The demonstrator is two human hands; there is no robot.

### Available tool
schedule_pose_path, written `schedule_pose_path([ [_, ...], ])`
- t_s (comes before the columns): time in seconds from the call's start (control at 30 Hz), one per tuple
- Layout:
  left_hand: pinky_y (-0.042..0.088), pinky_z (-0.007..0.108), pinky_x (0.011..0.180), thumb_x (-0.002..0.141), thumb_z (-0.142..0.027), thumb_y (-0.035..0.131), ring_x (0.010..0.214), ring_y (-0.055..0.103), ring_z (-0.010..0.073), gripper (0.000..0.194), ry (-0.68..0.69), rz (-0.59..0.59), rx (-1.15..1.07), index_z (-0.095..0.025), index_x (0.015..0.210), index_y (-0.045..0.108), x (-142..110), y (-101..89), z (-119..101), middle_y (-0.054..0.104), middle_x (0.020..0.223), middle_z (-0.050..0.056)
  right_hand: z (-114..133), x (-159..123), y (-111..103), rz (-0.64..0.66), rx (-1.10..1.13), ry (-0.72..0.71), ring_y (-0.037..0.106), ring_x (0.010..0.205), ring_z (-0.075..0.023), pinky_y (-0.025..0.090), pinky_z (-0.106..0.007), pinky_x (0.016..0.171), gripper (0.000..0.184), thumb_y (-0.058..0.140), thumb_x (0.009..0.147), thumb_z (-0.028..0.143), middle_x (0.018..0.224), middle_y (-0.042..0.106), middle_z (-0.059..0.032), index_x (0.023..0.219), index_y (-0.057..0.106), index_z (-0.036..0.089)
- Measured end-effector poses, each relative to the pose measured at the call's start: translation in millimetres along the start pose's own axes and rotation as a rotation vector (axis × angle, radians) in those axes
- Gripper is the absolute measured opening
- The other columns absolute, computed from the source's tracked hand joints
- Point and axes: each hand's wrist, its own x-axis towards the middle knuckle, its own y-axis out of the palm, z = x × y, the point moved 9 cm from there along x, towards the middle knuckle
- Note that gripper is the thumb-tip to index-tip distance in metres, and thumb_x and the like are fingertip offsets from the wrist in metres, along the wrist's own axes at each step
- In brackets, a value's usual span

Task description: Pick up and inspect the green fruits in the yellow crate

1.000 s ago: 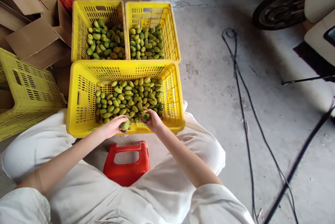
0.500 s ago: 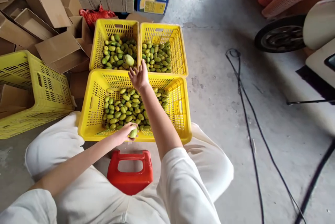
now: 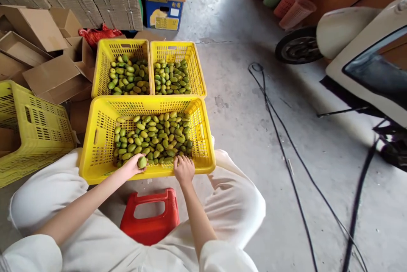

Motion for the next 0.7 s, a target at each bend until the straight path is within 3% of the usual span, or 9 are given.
schedule_pose_path([
  [0.17, 0.048, 0.022, 0.051, 0.094, -0.015, 0.047, 0.061, 0.055, 0.0155, 0.012, -0.048, -0.118, -0.113, -0.021, 0.084, 0.049, 16, -0.4, -6, 0.053, 0.071, 0.002, 10, 7, -5, -0.122, 0.016, -0.047, 0.072, 0.111, -0.0251, 0.045, -0.033, 0.099, 0.034, 0.051, 0.097, 0.028, 0.12, 0.079, -0.0126, 0.111, 0.08, 0.017],
  [0.23, 0.049, 0.023, 0.052, 0.094, -0.015, 0.047, 0.063, 0.054, 0.016, 0.009, -0.038, -0.133, -0.145, -0.022, 0.087, 0.049, 24, 19.3, -19, 0.052, 0.075, 0.002, 11, 8, -6, -0.122, 0.022, -0.045, 0.072, 0.103, -0.0238, 0.045, -0.033, 0.093, 0.03, 0.052, 0.096, 0.027, 0.114, 0.08, -0.0106, 0.104, 0.08, 0.019],
  [0.3, 0.052, 0.025, 0.053, 0.094, -0.017, 0.049, 0.067, 0.056, 0.017, 0.006, -0.017, -0.1, -0.177, -0.022, 0.092, 0.051, 30, 52.9, -42, 0.054, 0.081, 0.004, 11, 8, -5, -0.099, 0.02, -0.037, 0.072, 0.093, -0.0222, 0.043, -0.032, 0.086, 0.026, 0.054, 0.096, 0.027, 0.103, 0.081, -0.0089, 0.094, 0.079, 0.02],
  [0.37, 0.055, 0.027, 0.057, 0.093, -0.019, 0.051, 0.072, 0.059, 0.0176, 0.007, 0.032, -0.035, -0.216, -0.023, 0.098, 0.055, 32, 95.0, -78, 0.058, 0.087, 0.006, 11, 7, -4, -0.076, 0.009, -0.026, 0.07, 0.086, -0.0212, 0.04, -0.032, 0.08, 0.026, 0.054, 0.096, 0.026, 0.092, 0.08, -0.0075, 0.086, 0.077, 0.02],
  [0.47, 0.062, 0.031, 0.075, 0.092, -0.033, 0.059, 0.088, 0.067, 0.0195, 0.021, 0.162, 0.087, -0.279, -0.025, 0.112, 0.058, 23, 159.2, -155, 0.063, 0.105, 0.008, 12, 7, -5, -0.071, -0.01, -0.025, 0.067, 0.079, -0.0203, 0.037, -0.033, 0.076, 0.027, 0.054, 0.096, 0.027, 0.081, 0.077, -0.0066, 0.079, 0.074, 0.02],
  [0.5, 0.062, 0.036, 0.084, 0.089, -0.041, 0.063, 0.099, 0.068, 0.0233, 0.033, 0.227, 0.16, -0.304, -0.026, 0.118, 0.059, 16, 180.3, -185, 0.063, 0.115, 0.009, 12, 7, -6, -0.073, -0.012, -0.027, 0.066, 0.077, -0.0201, 0.036, -0.033, 0.075, 0.027, 0.055, 0.095, 0.027, 0.079, 0.077, -0.0065, 0.078, 0.073, 0.02],
  [0.53, 0.06, 0.044, 0.095, 0.086, -0.051, 0.065, 0.116, 0.065, 0.0302, 0.049, 0.338, 0.309, -0.337, -0.026, 0.128, 0.057, 6, 204.7, -219, 0.06, 0.128, 0.012, 12, 7, -7, -0.073, -0.011, -0.029, 0.066, 0.077, -0.02, 0.035, -0.033, 0.075, 0.027, 0.055, 0.095, 0.027, 0.078, 0.076, -0.0065, 0.077, 0.073, 0.02],
  [0.6, 0.043, 0.063, 0.111, 0.085, -0.067, 0.058, 0.145, 0.043, 0.0426, 0.076, 0.495, 0.497, -0.337, -0.028, 0.148, 0.045, -12, 237.1, -273, 0.042, 0.152, 0.014, 13, 7, -8, -0.062, -0.002, -0.029, 0.066, 0.078, -0.0202, 0.035, -0.033, 0.076, 0.028, 0.054, 0.096, 0.028, 0.077, 0.075, -0.0068, 0.076, 0.072, 0.02],
  [0.7, 0.017, 0.077, 0.111, 0.092, -0.074, 0.035, 0.159, 0.006, 0.0489, 0.084, 0.61, 0.572, -0.29, -0.031, 0.163, 0.023, -26, 253.9, -312, 0.016, 0.166, 0.01, 13, 7, -9, -0.018, 0.011, -0.017, 0.066, 0.08, -0.0215, 0.036, -0.033, 0.077, 0.03, 0.051, 0.096, 0.029, 0.079, 0.075, -0.008, 0.078, 0.073, 0.019],
])
